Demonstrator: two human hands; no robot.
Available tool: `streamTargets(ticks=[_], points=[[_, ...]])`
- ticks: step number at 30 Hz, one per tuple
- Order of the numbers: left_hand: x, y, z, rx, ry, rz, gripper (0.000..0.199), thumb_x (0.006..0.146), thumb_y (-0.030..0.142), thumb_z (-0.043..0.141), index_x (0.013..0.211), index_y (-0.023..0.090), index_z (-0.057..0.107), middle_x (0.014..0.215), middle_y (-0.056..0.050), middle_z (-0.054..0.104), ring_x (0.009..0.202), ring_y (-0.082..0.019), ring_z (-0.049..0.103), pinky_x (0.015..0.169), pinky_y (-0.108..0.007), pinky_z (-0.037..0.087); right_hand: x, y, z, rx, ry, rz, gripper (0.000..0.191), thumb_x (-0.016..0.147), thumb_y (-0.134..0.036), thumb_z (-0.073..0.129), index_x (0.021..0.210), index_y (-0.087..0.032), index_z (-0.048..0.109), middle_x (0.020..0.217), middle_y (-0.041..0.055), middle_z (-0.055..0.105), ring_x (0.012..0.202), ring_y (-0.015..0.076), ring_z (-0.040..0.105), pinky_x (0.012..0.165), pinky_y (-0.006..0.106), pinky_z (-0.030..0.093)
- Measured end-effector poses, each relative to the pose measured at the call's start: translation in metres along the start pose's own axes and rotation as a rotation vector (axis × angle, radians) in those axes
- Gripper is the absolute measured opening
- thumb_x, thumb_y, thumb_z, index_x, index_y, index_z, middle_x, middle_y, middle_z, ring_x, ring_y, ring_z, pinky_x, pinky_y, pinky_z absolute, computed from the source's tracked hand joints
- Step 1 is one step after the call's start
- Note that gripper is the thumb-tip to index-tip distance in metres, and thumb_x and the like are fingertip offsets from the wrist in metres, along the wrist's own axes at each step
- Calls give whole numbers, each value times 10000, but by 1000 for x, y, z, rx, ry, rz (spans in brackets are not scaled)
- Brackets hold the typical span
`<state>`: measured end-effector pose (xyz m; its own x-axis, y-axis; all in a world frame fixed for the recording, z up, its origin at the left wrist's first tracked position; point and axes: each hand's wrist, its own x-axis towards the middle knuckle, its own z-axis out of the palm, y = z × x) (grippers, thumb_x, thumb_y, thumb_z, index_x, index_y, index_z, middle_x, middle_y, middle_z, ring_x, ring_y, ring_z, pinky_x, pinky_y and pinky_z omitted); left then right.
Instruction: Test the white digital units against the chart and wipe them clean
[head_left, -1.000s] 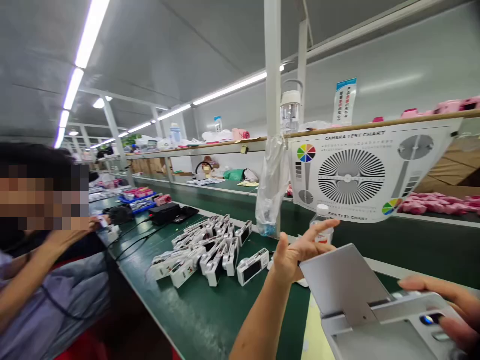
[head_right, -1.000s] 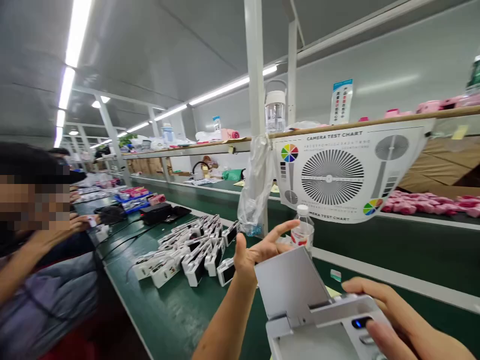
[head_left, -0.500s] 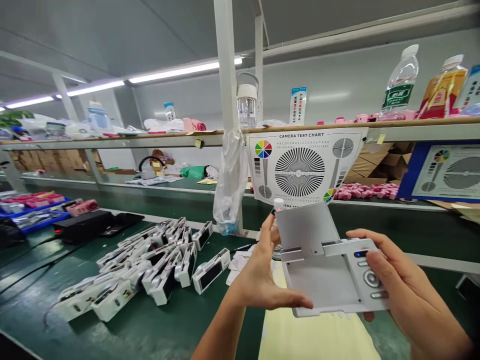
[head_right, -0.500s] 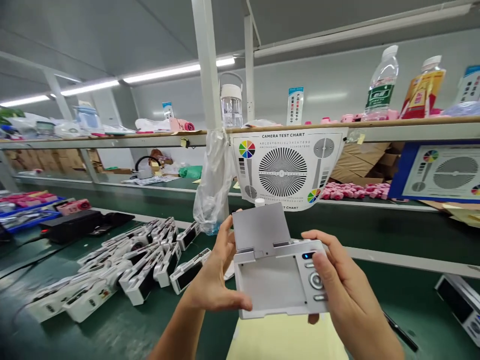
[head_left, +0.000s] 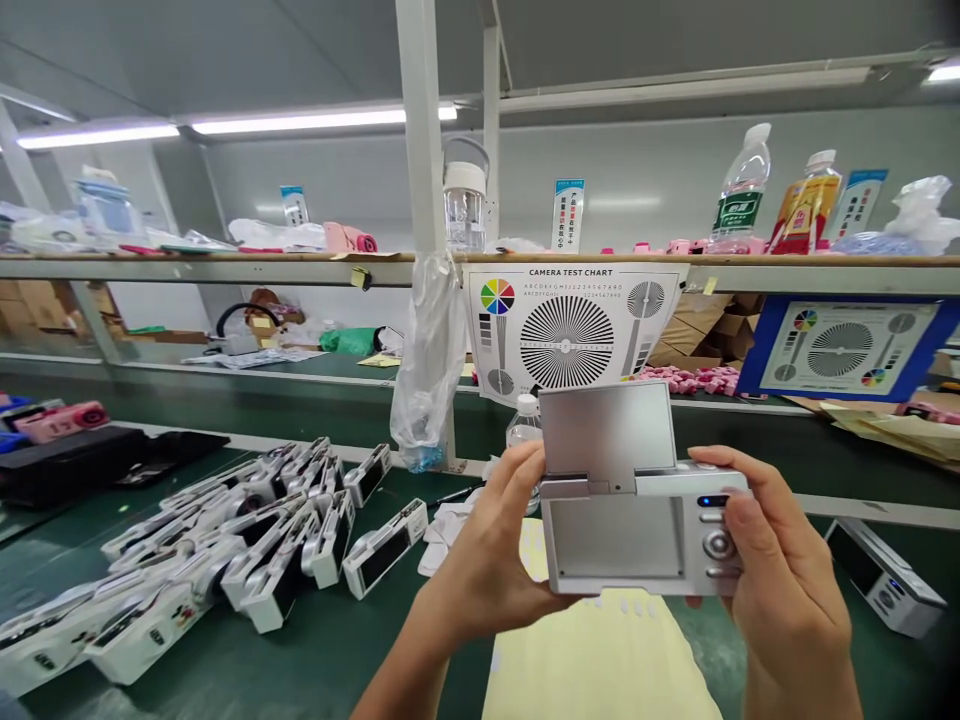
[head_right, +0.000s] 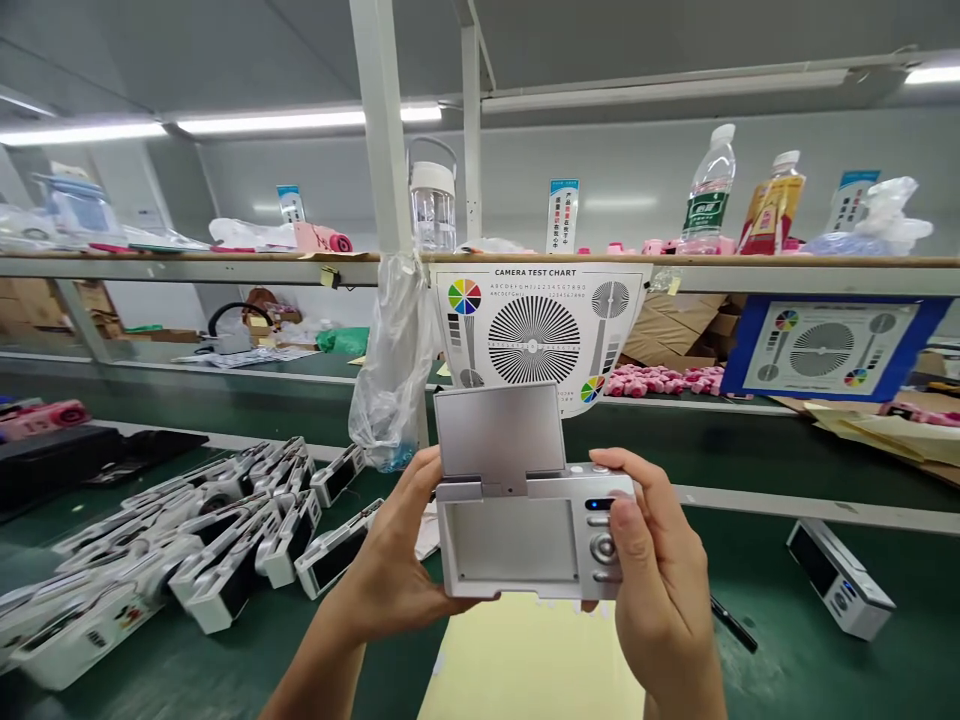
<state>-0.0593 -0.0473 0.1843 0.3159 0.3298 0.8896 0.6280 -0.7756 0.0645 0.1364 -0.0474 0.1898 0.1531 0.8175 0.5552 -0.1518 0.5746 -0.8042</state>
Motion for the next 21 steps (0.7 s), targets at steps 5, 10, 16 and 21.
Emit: streamTargets(ticks=[5, 10, 16, 21], points=[[6, -1, -4, 32, 33, 15, 777, 660, 356, 748, 1316, 237, 349, 1286, -133, 401, 1272, -318, 355, 1009, -482, 408, -1, 4, -3, 0, -16, -66, 347, 836, -544, 536, 1059, -286, 599, 630, -18, 524, 435, 96, 442, 332, 164, 389], [7, -1, -6, 42, 91, 99, 772, 650, 372, 748, 1305, 203, 376, 1248, -152, 428, 1238, -340, 361, 989, -515, 389, 1, 5, -3, 81, -69, -36, 314, 840, -514, 553, 1067, -300, 590, 643, -24, 508, 415, 92, 465, 331, 174, 417], [7, -5, -6, -140, 112, 133, 846, 638, 490, 742, 1339, 200, 367, 1221, -124, 484, 1213, -304, 398, 1022, -479, 374, 2, 0, -2, 195, -193, 60, 445, 784, -594, 576, 1112, -294, 560, 691, -23, 567, 407, 97, 537, 301, 177, 472], [6, -8, -6, -194, 93, 102, 855, 612, 480, 761, 1334, 210, 390, 1226, -118, 506, 1212, -305, 396, 1014, -479, 380, 1, -2, -2, 179, -207, 96, 425, 804, -583, 556, 1119, -297, 552, 693, -5, 587, 423, 113, 551, 314, 190, 488]])
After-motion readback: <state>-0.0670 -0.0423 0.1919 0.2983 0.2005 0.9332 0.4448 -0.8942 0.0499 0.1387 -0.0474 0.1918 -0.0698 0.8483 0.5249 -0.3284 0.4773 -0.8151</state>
